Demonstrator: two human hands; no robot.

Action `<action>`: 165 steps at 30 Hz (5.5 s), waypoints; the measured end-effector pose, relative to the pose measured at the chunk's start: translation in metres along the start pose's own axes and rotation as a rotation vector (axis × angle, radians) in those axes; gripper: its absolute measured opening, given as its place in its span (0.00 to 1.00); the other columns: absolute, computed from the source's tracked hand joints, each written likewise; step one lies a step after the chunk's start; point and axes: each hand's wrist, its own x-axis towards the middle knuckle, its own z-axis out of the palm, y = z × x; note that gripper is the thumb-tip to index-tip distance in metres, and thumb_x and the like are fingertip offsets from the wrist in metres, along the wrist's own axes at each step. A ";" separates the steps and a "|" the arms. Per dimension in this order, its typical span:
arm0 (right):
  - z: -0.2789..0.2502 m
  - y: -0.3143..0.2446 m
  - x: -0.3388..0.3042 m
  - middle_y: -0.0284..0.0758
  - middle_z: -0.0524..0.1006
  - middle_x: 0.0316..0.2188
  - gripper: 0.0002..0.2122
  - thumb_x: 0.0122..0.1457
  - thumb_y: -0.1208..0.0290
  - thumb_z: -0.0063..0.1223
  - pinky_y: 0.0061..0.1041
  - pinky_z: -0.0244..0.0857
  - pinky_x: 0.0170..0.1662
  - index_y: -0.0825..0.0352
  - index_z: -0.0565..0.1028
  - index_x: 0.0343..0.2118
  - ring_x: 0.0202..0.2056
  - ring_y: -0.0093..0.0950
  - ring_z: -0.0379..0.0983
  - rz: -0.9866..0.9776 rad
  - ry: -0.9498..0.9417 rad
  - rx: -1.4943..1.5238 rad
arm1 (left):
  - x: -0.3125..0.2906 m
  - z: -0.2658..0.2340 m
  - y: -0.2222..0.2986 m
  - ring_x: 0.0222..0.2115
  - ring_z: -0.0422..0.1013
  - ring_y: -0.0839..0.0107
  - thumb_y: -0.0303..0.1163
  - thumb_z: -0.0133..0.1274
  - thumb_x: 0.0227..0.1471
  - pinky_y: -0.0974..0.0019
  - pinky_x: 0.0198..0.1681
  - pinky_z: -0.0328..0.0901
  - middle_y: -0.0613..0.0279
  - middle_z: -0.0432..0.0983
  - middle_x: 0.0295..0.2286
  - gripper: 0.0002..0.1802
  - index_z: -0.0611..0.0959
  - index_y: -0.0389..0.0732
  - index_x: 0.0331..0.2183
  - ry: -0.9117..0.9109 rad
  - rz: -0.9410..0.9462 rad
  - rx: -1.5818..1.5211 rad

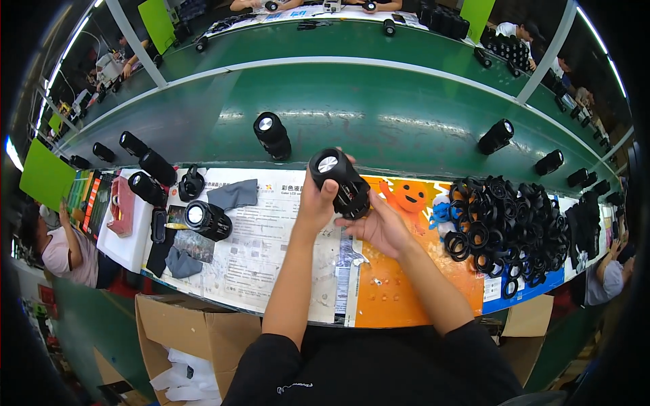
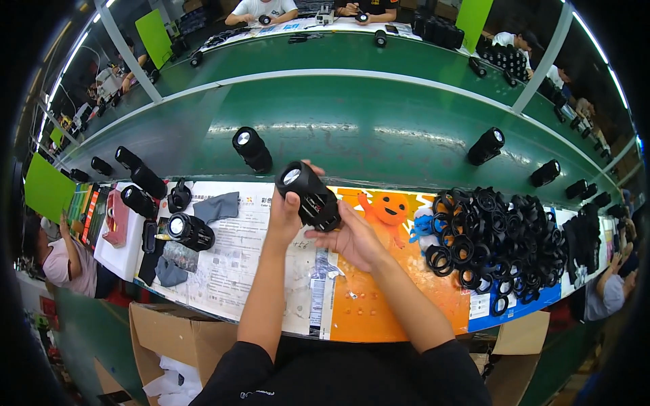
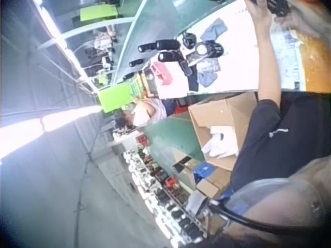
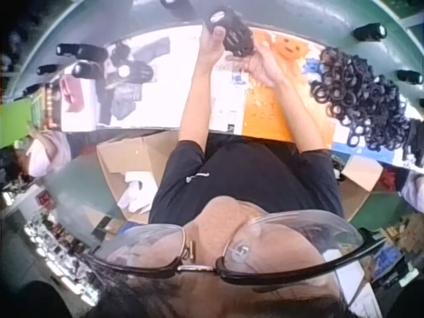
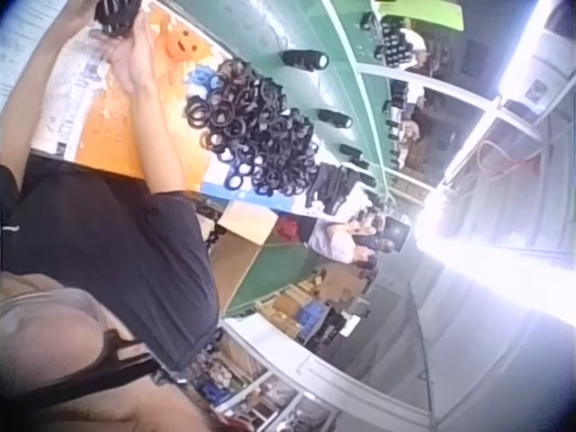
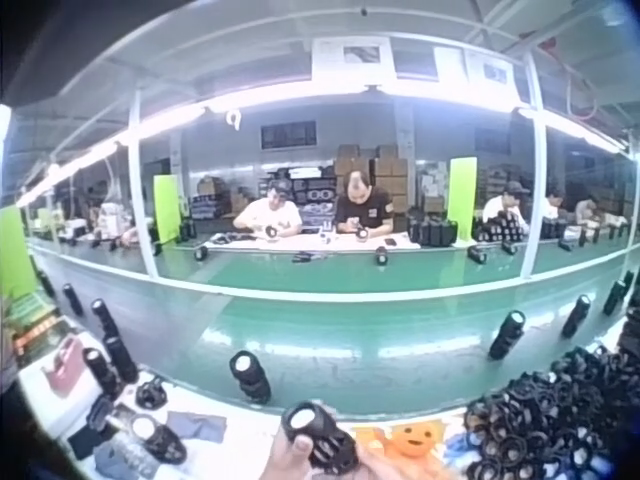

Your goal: The person assembles black cylindrical electronic components by attaching plastic rings to them, then wipes the components with a cloth piece at a factory workbench.

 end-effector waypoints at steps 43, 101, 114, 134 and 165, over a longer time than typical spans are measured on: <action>0.009 0.022 -0.016 0.49 0.82 0.56 0.43 0.57 0.58 0.81 0.35 0.76 0.58 0.75 0.68 0.69 0.55 0.40 0.83 -0.450 0.317 -1.257 | -0.030 0.002 -0.013 0.47 0.82 0.55 0.49 0.69 0.63 0.49 0.55 0.80 0.51 0.82 0.47 0.31 0.78 0.37 0.55 0.292 -0.101 -0.364; -0.168 -0.251 -0.135 0.56 0.84 0.47 0.16 0.62 0.59 0.64 0.47 0.76 0.56 0.69 0.89 0.40 0.49 0.54 0.81 0.164 0.799 -1.982 | -0.037 -0.003 -0.020 0.45 0.80 0.67 0.49 0.76 0.49 0.61 0.51 0.80 0.58 0.79 0.45 0.44 0.77 0.36 0.59 -0.002 -0.362 -0.174; -0.123 -0.217 -0.110 0.42 0.77 0.47 0.11 0.63 0.64 0.71 0.38 0.76 0.50 0.67 0.86 0.42 0.45 0.41 0.79 -0.390 0.499 -2.014 | -0.039 -0.011 -0.005 0.47 0.83 0.57 0.48 0.72 0.51 0.54 0.52 0.81 0.48 0.84 0.47 0.47 0.75 0.31 0.64 -0.023 -0.406 -0.258; -0.056 -0.070 -0.059 0.39 0.82 0.60 0.11 0.62 0.71 0.71 0.39 0.72 0.64 0.70 0.86 0.43 0.60 0.42 0.78 -0.422 0.122 -1.741 | -0.045 0.002 -0.021 0.44 0.84 0.59 0.43 0.73 0.58 0.56 0.49 0.82 0.50 0.84 0.47 0.38 0.76 0.34 0.60 -0.026 -0.322 -0.200; 0.059 -0.129 -0.021 0.38 0.84 0.61 0.19 0.62 0.80 0.66 0.39 0.75 0.63 0.59 0.88 0.56 0.58 0.40 0.79 -0.338 -0.249 -1.626 | -0.046 0.014 -0.014 0.53 0.77 0.70 0.53 0.76 0.55 0.64 0.59 0.72 0.58 0.80 0.53 0.49 0.74 0.36 0.66 -0.164 -0.345 -0.061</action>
